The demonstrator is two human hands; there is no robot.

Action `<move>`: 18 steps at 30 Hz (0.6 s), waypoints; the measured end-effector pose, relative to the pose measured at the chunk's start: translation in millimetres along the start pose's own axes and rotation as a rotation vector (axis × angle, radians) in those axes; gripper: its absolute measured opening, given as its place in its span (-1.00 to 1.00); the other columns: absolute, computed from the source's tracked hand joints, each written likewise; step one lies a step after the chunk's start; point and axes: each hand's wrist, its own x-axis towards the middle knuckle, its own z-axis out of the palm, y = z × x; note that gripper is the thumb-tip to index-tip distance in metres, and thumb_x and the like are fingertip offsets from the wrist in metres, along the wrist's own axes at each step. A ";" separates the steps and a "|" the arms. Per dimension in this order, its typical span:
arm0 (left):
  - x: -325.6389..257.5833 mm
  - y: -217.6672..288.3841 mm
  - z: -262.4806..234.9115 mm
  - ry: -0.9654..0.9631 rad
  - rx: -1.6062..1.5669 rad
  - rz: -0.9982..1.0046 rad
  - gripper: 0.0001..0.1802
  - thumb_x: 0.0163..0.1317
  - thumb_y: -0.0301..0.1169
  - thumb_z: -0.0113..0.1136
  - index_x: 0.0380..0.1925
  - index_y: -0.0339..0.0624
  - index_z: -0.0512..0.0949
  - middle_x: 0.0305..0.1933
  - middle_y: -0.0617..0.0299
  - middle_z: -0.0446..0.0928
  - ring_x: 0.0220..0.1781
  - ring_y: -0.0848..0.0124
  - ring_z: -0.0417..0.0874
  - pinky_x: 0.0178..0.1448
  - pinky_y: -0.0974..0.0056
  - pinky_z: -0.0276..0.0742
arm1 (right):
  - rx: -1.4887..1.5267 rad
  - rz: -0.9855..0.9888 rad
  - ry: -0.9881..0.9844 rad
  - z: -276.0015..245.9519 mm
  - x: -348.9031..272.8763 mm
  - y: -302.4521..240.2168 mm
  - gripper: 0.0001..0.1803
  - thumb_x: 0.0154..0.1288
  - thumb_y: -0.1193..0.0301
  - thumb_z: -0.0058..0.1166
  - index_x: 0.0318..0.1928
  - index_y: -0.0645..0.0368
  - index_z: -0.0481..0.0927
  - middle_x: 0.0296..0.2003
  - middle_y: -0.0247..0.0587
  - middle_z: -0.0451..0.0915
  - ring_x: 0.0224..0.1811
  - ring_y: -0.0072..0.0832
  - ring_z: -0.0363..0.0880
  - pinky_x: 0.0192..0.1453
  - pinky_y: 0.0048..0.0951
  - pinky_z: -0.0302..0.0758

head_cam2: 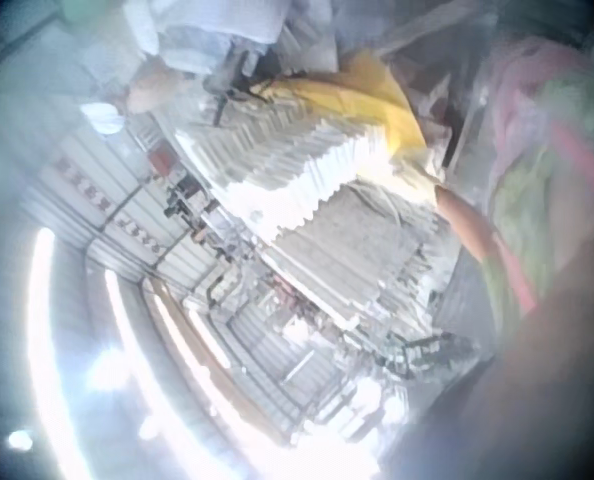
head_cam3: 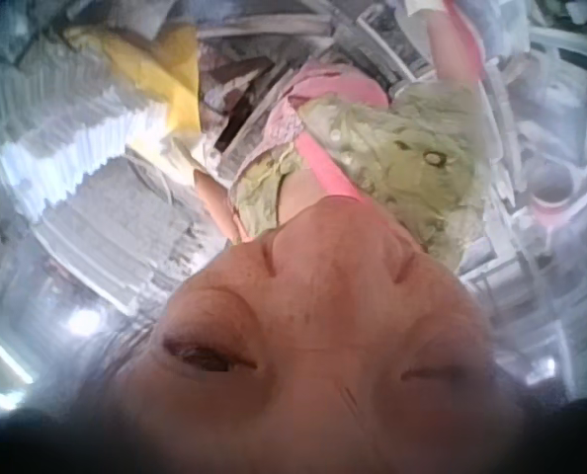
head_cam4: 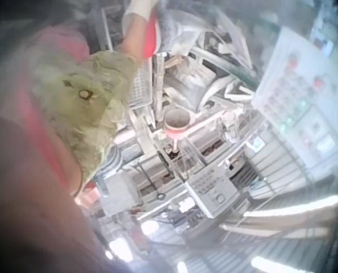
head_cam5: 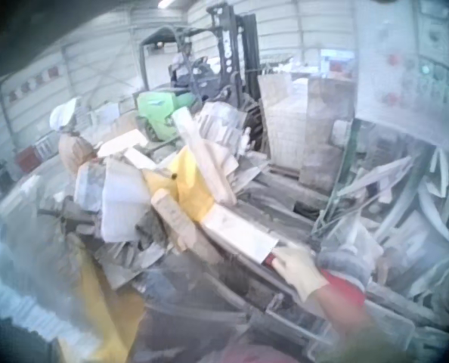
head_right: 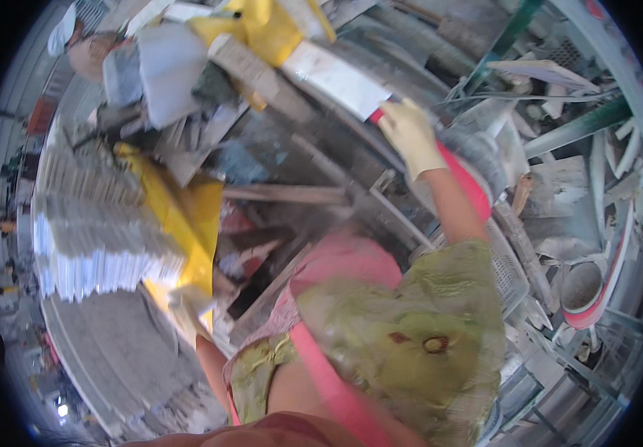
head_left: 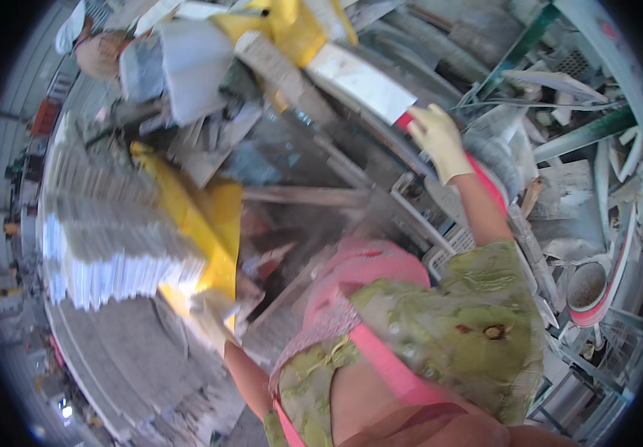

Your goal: The person repeatedly picks up white foam sheets from a conveyor belt and stacks them onto a yellow tray. The person uses both hands to handle the sheets and align them in a pile.

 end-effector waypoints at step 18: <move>-16.3 39.9 7.2 -0.092 -0.325 -0.174 -0.45 0.45 -0.40 -0.02 0.39 -0.34 0.21 0.27 -0.24 0.44 0.21 -0.03 0.58 0.33 0.01 0.49 | -0.223 -0.079 -0.403 26.0 30.7 -2.4 -0.22 0.12 0.52 0.14 0.41 0.19 0.26 0.45 0.07 0.25 0.56 -0.11 0.13 0.66 -0.14 0.05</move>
